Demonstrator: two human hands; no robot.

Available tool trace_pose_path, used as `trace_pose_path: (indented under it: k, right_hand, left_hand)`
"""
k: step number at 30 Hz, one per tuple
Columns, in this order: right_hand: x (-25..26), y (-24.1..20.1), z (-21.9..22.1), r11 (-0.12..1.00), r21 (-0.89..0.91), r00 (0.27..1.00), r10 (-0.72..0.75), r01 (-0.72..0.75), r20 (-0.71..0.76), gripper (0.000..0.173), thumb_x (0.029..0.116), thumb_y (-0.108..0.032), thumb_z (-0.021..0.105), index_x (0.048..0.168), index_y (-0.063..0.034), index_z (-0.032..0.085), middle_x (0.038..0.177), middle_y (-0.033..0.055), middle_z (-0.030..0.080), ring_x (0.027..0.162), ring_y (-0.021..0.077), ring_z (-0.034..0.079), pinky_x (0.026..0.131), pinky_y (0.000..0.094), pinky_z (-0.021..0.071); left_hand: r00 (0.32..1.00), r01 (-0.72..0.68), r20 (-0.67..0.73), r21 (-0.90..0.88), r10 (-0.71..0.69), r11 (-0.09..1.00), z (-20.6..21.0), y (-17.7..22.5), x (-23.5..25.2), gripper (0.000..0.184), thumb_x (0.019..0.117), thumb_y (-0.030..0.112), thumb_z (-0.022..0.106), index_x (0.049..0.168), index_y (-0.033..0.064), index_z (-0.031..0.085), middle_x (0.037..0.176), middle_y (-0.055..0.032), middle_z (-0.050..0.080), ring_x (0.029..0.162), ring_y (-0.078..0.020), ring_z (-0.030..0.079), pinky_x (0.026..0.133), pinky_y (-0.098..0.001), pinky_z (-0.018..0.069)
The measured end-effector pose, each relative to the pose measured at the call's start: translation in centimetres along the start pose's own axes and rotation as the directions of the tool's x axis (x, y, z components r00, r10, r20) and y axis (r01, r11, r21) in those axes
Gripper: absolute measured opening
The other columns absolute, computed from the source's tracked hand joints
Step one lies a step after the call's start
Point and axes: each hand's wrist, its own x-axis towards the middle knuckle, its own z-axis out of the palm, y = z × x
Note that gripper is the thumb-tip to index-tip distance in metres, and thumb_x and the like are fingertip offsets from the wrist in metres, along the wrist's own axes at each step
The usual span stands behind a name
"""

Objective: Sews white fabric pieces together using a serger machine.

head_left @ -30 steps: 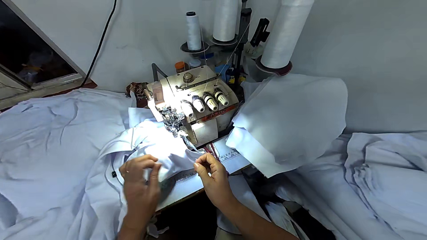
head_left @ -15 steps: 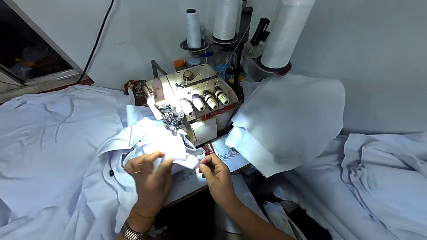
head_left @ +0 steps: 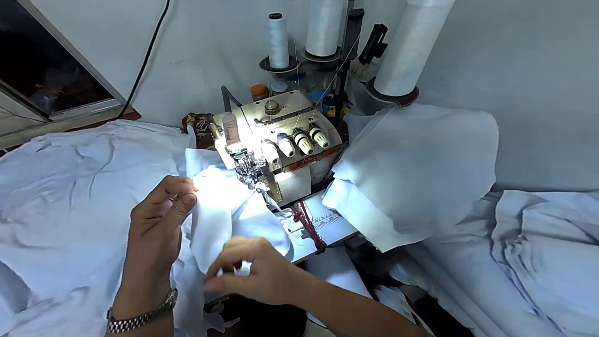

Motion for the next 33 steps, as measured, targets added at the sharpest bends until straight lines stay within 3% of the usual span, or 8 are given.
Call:
trace_pose_path:
  k: [4,7,10,13,18,24,28,33]
  right_hand:
    - [0.3,1.4,-0.6,0.988,-0.106,0.861,0.043,-0.111,-0.506,0.038,0.0894,-0.018,0.076,0.119,0.0005,0.062,0.114,0.0115,0.064,0.108,0.016,0.063,0.093,0.0334,0.0539]
    - [0.6,0.5,-1.1,0.975,0.191,0.946,0.166,-0.115,-0.279,0.041,0.0904,-0.01,0.074,0.125,0.0047,0.058,0.104,0.0089,0.068,0.091,0.009,0.067,0.082,0.0278,0.0578]
    - [0.2,-0.3,-0.8,0.929,0.347,0.991,0.11,-0.128,0.071,0.024,0.0934,-0.009,0.068,0.105,0.0108,0.062,0.086,0.0053,0.067,0.078,0.0041,0.064,0.074,0.0232,0.0549]
    - [-0.7,0.7,-0.3,0.893,0.422,0.973,0.214,-0.158,-0.088,0.037,0.093,-0.014,0.068,0.119,0.0107,0.057,0.103,0.0077,0.067,0.096,0.0062,0.065,0.089,0.0264,0.0545]
    - [-0.7,2.0,-2.3,0.666,0.688,0.854,0.503,-0.287,-0.131,0.037,0.1013,-0.049,0.055,0.116,-0.0149,0.059,0.093,-0.0058,0.066,0.083,0.0029,0.064,0.076,0.0242,0.0541]
    - [-1.5,1.2,-4.1,0.855,0.359,0.835,0.48,-0.375,-0.27,0.011,0.099,-0.009,0.064,0.096,-0.0005,0.07,0.08,0.0053,0.068,0.071,0.0078,0.064,0.068,0.0245,0.055]
    - [-2.8,0.8,-4.3,0.923,0.042,0.872,0.375,-0.382,-0.315,0.012,0.0957,-0.015,0.07,0.094,-0.0043,0.074,0.09,0.0016,0.068,0.085,0.0055,0.064,0.078,0.0243,0.0543]
    - [-2.9,3.1,-5.8,0.889,-0.099,0.852,0.389,-0.446,-0.35,0.015,0.0927,-0.017,0.073,0.096,-0.003,0.076,0.127,0.0113,0.062,0.116,0.0173,0.058,0.095,0.0346,0.0509]
  left_hand:
    - [0.999,0.011,0.033,-0.097,-0.008,0.995,0.2,-0.5,-0.2,0.012,0.1018,0.022,0.059,0.097,0.0278,0.068,0.107,0.0148,0.064,0.108,-0.0018,0.059,0.094,-0.0191,0.0492]
    - [0.996,0.013,0.085,-0.145,0.0,0.989,0.1,-0.6,-0.4,0.009,0.1014,0.029,0.06,0.098,0.0299,0.069,0.108,0.0145,0.064,0.108,-0.0025,0.059,0.093,-0.0195,0.0494]
    - [0.98,-0.009,0.196,-0.175,0.044,0.985,0.3,-0.2,-0.9,0.012,0.1011,0.035,0.061,0.097,0.0293,0.071,0.106,0.0135,0.065,0.106,-0.004,0.06,0.093,-0.022,0.0501]
    - [0.962,0.0,0.267,-0.186,0.05,0.983,0.2,-0.9,-1.9,0.014,0.1009,0.037,0.061,0.098,0.028,0.071,0.106,0.0113,0.066,0.106,-0.0054,0.061,0.093,-0.0228,0.0507]
    - [0.948,0.1,0.311,-0.087,-0.068,0.991,-0.8,-1.9,-5.2,0.017,0.0981,0.042,0.063,0.101,0.0296,0.075,0.106,0.0089,0.067,0.105,-0.0074,0.062,0.091,-0.0229,0.0518]
    - [0.834,0.549,-0.162,0.344,-0.528,0.762,-0.2,-2.3,-11.1,0.032,0.1027,0.028,0.051,0.094,0.0043,0.07,0.074,0.0048,0.069,0.062,-0.0013,0.066,0.059,-0.0194,0.0574]
    - [0.587,0.749,-0.255,-0.187,-0.768,0.635,1.7,-2.4,-11.8,0.037,0.1092,0.021,0.04,0.137,-0.0022,0.049,0.09,-0.0028,0.073,0.078,-0.0112,0.073,0.073,-0.0287,0.0628]
    - [0.477,0.596,-0.173,-0.657,-0.862,0.462,3.6,-2.7,-10.8,0.028,0.1114,0.02,0.032,0.128,0.0059,0.05,0.106,-0.0054,0.07,0.098,-0.0146,0.071,0.088,-0.0335,0.0583]
